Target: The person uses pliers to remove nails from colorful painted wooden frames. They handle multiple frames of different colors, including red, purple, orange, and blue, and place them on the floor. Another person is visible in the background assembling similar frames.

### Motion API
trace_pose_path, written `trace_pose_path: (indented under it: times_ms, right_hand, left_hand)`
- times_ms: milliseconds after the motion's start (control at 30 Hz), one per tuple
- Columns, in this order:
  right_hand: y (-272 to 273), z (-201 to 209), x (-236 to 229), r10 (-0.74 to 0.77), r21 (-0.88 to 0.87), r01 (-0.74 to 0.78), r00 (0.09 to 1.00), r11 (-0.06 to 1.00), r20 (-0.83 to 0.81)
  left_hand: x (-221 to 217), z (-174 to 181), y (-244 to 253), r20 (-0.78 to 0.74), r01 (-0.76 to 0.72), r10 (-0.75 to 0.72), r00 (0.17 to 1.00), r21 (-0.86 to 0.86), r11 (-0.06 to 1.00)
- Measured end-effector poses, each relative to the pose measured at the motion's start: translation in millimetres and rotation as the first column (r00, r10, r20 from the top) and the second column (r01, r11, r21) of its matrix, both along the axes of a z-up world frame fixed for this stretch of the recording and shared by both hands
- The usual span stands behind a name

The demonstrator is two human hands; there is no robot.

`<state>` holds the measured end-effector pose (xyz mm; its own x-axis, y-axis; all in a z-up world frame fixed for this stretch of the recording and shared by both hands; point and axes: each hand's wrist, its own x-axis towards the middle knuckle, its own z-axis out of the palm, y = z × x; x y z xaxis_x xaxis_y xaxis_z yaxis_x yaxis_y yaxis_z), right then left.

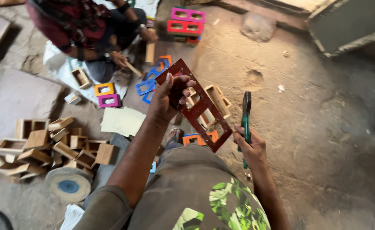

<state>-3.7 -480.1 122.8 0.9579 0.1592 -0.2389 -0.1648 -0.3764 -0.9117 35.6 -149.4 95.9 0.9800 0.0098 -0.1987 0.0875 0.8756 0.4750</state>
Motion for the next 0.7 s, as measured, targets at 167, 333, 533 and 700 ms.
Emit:
trace_pose_path:
  times_ms: [167,333,533,700]
  right_hand:
    - [-33.9,0.8,-15.2,-0.074,0.152,0.069,0.997,0.986,0.027]
    - [-53.3,5.7,-35.0,-0.118,0.057,0.110,0.981,0.992,0.156]
    - [-62.3,17.3,-51.0,-0.177,-0.100,0.250,0.866,0.963,0.467]
    - [-73.4,29.7,-60.4,-0.230,-0.172,0.397,0.776,0.902,0.587]
  left_hand:
    - [0.6,10.2,-69.4,0.029,0.106,-0.103,0.994,-0.102,0.989]
    - [0.1,22.7,-118.3,0.046,0.153,-0.150,0.988,-0.079,0.985]
    - [-2.1,28.9,-144.6,-0.001,0.180,-0.181,0.984,-0.050,0.982]
    - [-7.4,25.1,-162.0,-0.056,0.154,-0.158,0.986,-0.073,0.985]
